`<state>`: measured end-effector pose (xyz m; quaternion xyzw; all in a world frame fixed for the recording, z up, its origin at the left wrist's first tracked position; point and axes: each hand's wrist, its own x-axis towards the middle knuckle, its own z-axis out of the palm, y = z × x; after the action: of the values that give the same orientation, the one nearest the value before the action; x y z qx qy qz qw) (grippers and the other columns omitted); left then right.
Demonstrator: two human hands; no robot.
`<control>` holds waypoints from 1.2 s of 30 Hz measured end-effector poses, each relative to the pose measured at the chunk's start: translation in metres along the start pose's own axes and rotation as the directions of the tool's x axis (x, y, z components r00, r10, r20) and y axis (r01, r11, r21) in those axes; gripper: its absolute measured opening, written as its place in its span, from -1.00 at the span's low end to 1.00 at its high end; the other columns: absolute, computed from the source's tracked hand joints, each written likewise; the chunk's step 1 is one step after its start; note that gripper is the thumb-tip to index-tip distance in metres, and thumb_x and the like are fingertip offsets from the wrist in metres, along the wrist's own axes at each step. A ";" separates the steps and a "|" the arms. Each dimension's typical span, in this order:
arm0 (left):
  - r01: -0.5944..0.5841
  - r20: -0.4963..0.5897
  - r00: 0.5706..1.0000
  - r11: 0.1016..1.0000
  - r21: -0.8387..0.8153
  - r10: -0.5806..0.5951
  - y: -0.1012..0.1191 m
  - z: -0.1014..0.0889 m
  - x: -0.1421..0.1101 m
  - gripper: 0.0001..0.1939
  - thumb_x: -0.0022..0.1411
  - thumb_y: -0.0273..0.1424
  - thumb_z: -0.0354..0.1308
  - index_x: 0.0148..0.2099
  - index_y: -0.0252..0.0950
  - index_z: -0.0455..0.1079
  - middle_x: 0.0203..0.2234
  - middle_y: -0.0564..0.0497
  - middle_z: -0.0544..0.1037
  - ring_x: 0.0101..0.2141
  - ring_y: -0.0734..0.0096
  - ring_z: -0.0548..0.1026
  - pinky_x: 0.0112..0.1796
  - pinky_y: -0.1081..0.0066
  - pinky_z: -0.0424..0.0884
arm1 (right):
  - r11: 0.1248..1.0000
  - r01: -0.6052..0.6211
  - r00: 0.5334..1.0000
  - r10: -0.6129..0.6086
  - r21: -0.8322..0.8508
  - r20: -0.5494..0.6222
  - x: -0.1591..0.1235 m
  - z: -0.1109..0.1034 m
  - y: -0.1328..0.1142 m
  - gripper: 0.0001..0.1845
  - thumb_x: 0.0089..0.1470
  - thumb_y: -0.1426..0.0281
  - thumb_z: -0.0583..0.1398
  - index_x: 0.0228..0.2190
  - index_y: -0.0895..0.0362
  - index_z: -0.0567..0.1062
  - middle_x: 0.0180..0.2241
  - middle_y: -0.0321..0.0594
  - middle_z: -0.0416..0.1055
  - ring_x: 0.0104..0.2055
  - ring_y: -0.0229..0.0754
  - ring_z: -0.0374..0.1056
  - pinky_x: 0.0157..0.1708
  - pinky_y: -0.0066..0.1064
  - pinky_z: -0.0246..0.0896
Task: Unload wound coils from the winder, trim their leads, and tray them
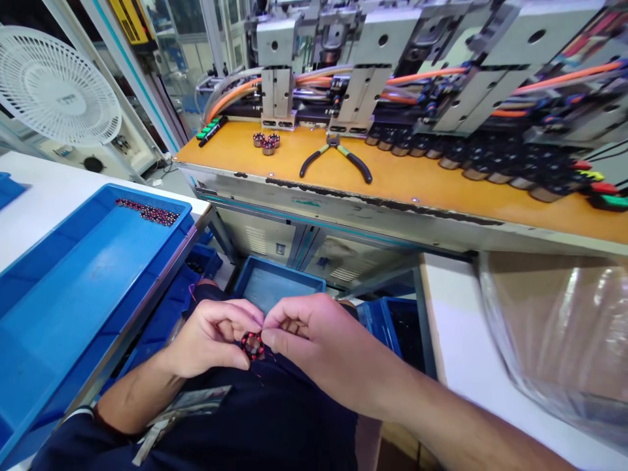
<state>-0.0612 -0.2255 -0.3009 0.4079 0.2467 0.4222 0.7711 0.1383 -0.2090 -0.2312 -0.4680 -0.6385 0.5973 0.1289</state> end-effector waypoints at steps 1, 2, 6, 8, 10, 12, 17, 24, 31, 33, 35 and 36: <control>0.010 0.005 1.000 1.000 -0.013 -0.010 0.000 0.000 0.000 -0.57 -0.19 -0.69 0.44 -0.21 -0.28 0.61 -0.24 -0.01 0.57 -0.41 0.59 0.56 -0.33 0.61 0.50 | 0.999 0.028 1.000 -0.028 -0.025 -0.005 0.000 0.000 0.000 -0.76 0.11 0.29 0.18 -0.52 0.14 0.47 -0.62 -0.41 0.20 -0.56 -0.39 0.02 -0.60 -0.52 -0.13; 0.021 0.014 1.000 0.999 -0.034 -0.021 0.000 0.001 0.000 -0.58 -0.19 -0.68 0.44 -0.21 -0.29 0.60 -0.25 -0.01 0.57 -0.40 0.57 0.56 -0.33 0.60 0.51 | 0.997 0.058 0.998 -0.059 -0.042 -0.013 0.000 0.000 0.001 -0.76 0.12 0.30 0.17 -0.53 0.14 0.47 -0.62 -0.40 0.21 -0.55 -0.38 0.03 -0.60 -0.52 -0.12; 0.062 0.065 0.996 0.989 -0.137 -0.054 -0.003 0.000 0.000 -0.57 -0.18 -0.62 0.47 -0.17 -0.28 0.60 -0.28 -0.01 0.56 -0.39 0.48 0.60 -0.30 0.52 0.55 | 0.987 0.149 0.987 -0.151 -0.052 -0.047 -0.002 0.004 0.006 -0.76 0.16 0.30 0.16 -0.50 0.11 0.48 -0.56 -0.37 0.32 -0.50 -0.34 0.16 -0.53 -0.51 0.01; 0.060 0.083 0.995 0.987 -0.148 -0.048 -0.004 -0.001 0.001 -0.56 -0.17 -0.61 0.47 -0.16 -0.26 0.60 -0.25 -0.01 0.54 -0.38 0.48 0.60 -0.29 0.50 0.56 | 0.982 0.178 0.981 -0.182 -0.055 -0.061 -0.004 0.006 0.008 -0.75 0.18 0.29 0.16 -0.49 0.11 0.48 -0.53 -0.37 0.35 -0.48 -0.34 0.19 -0.50 -0.51 0.05; 0.044 0.092 0.995 0.990 -0.134 -0.032 -0.004 -0.001 0.002 -0.56 -0.17 -0.61 0.47 -0.16 -0.25 0.60 -0.21 0.00 0.50 -0.37 0.49 0.60 -0.29 0.52 0.56 | 0.979 0.194 0.977 -0.198 -0.056 -0.075 -0.006 0.008 0.009 -0.74 0.19 0.27 0.15 -0.49 0.10 0.47 -0.53 -0.37 0.35 -0.47 -0.35 0.21 -0.49 -0.52 0.06; 0.030 0.089 0.996 0.994 -0.108 -0.021 -0.004 -0.001 0.003 -0.52 -0.24 -0.63 0.49 -0.17 -0.23 0.61 -0.20 0.02 0.47 -0.38 0.50 0.59 -0.31 0.53 0.55 | 0.979 0.198 0.975 -0.202 -0.054 -0.089 -0.009 0.009 0.011 -0.73 0.19 0.27 0.16 -0.50 0.11 0.45 -0.52 -0.38 0.35 -0.47 -0.35 0.21 -0.49 -0.52 0.06; -0.040 0.078 0.996 0.998 -0.047 0.044 -0.004 -0.001 0.004 -0.43 -0.37 -0.62 0.53 -0.19 -0.22 0.62 -0.26 0.05 0.47 -0.42 0.58 0.54 -0.34 0.56 0.52 | 0.974 0.212 0.968 -0.220 -0.073 -0.118 -0.014 0.012 0.011 -0.69 0.22 0.25 0.13 -0.52 0.11 0.44 -0.53 -0.39 0.34 -0.48 -0.36 0.21 -0.49 -0.52 0.06; -0.111 0.061 0.992 0.993 -0.027 0.113 -0.003 0.004 0.003 -0.49 -0.38 -0.62 0.53 -0.25 -0.27 0.61 -0.30 0.04 0.48 -0.44 0.61 0.51 -0.32 0.55 0.51 | 0.959 0.250 0.953 -0.268 -0.136 -0.140 -0.020 0.016 0.011 -0.71 0.24 0.27 0.13 -0.49 0.08 0.46 -0.53 -0.37 0.38 -0.49 -0.33 0.27 -0.49 -0.51 0.13; -0.015 0.069 0.997 0.990 -0.138 0.024 -0.006 0.002 0.003 -0.54 -0.36 -0.48 0.56 -0.31 -0.37 0.54 -0.32 0.03 0.47 -0.46 0.44 0.59 -0.43 0.52 0.50 | 0.664 0.476 0.727 -0.666 -0.577 -0.167 -0.034 -0.004 0.035 -0.81 0.15 0.38 0.25 -0.16 0.01 0.45 -0.27 -0.21 0.50 -0.28 -0.18 0.45 -0.27 -0.41 0.42; 0.037 0.101 0.995 0.982 -0.184 -0.018 -0.008 0.002 0.005 -0.54 -0.36 -0.48 0.56 -0.31 -0.38 0.53 -0.31 0.03 0.47 -0.47 0.47 0.59 -0.43 0.54 0.50 | 0.570 0.519 0.641 -0.753 -0.637 -0.151 -0.031 -0.003 0.035 -0.73 0.15 0.43 0.24 -0.08 0.02 0.46 -0.23 -0.17 0.51 -0.21 -0.15 0.47 -0.16 -0.37 0.44; 0.093 0.125 0.990 0.970 -0.224 -0.066 -0.010 0.004 0.006 -0.55 -0.34 -0.46 0.56 -0.30 -0.38 0.53 -0.30 0.01 0.49 -0.46 0.49 0.59 -0.41 0.56 0.50 | 0.518 0.578 0.592 -0.798 -0.630 -0.113 -0.026 0.001 0.030 -0.72 0.16 0.45 0.23 -0.07 0.04 0.47 -0.24 -0.19 0.52 -0.21 -0.17 0.47 -0.15 -0.40 0.45; 0.117 0.136 0.987 0.963 -0.243 -0.085 -0.012 0.004 0.006 -0.55 -0.32 -0.46 0.55 -0.30 -0.38 0.54 -0.30 0.01 0.50 -0.45 0.50 0.58 -0.40 0.57 0.50 | 0.510 0.599 0.577 -0.809 -0.617 -0.109 -0.023 0.003 0.027 -0.74 0.18 0.45 0.22 -0.08 0.05 0.47 -0.25 -0.20 0.52 -0.22 -0.20 0.46 -0.16 -0.42 0.45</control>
<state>-0.0492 -0.2255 -0.3087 0.3198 0.1636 0.3836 0.8508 0.1606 -0.2323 -0.2468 -0.2822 -0.8700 0.1894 0.3572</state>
